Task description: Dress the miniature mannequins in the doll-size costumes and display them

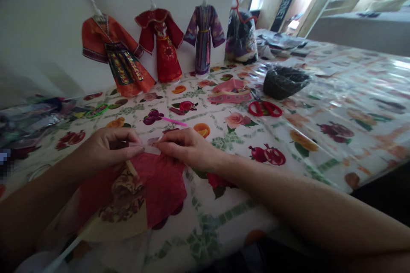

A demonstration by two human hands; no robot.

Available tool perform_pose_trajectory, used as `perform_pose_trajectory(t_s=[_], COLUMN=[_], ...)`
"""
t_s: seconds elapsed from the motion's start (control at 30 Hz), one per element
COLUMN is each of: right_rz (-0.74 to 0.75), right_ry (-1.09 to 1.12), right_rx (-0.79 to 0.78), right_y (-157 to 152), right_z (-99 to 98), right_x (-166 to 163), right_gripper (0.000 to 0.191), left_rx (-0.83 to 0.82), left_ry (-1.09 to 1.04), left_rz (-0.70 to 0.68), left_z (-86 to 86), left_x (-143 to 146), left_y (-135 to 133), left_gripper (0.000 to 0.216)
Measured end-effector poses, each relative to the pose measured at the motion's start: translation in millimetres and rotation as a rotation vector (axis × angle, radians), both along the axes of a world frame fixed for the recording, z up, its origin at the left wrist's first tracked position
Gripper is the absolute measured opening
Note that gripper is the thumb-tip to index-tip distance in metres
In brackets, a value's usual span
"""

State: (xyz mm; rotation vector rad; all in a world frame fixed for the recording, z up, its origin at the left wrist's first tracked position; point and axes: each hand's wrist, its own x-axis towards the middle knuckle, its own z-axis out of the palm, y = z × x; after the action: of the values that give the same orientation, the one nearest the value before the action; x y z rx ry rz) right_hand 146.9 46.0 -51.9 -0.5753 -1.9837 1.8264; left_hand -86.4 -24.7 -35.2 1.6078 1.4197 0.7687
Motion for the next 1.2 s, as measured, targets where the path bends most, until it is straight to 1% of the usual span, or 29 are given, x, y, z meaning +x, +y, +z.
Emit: perform_pose_trajectory(t_s=[0.17, 0.27, 0.43, 0.57, 0.67, 0.73, 0.87, 1.03, 1.2], right_rz=[-0.020, -0.033, -0.087, -0.118, -0.123, -0.111, -0.092, -0.067, -0.119], right_ry=[-0.006, -0.017, 0.057, 0.069, 0.041, 0.007, -0.040, -0.019, 0.000], right_rx=[0.024, 0.037, 0.084, 0.129, 0.154, 0.172, 0.177, 0.150, 0.160], right_y=[-1, -1, -2, -4, -5, -5, -3, -3, -8], right_z=[0.8, -1.9, -10.8, -13.0, -11.7, -10.0, -6.1, -7.7, -12.3], right_x=[0, -2, -7, -8, -6, -5, -1, -3, -10], right_gripper=[0.026, 0.027, 0.015, 0.009, 0.011, 0.016, 0.025, 0.016, 0.017], left_rx=[-0.019, -0.024, -0.013, -0.046, -0.029, -0.013, -0.008, -0.001, 0.004], left_ry=[0.000, 0.006, 0.002, 0.018, 0.029, 0.048, 0.072, 0.053, 0.060], left_rz=[0.022, 0.030, 0.052, 0.060, 0.042, 0.036, 0.066, 0.052, 0.052], left_z=[-0.1, 0.3, 0.7, 1.9, 3.8, 5.1, 4.7, 0.2, 3.3], left_x=[1, 2, 5, 8, 11, 13, 13, 11, 16], left_y=[-2, -2, -2, -1, -2, -3, -3, -2, -4], left_gripper=[0.020, 0.020, 0.020, 0.021, 0.018, 0.016, 0.017, 0.020, 0.021])
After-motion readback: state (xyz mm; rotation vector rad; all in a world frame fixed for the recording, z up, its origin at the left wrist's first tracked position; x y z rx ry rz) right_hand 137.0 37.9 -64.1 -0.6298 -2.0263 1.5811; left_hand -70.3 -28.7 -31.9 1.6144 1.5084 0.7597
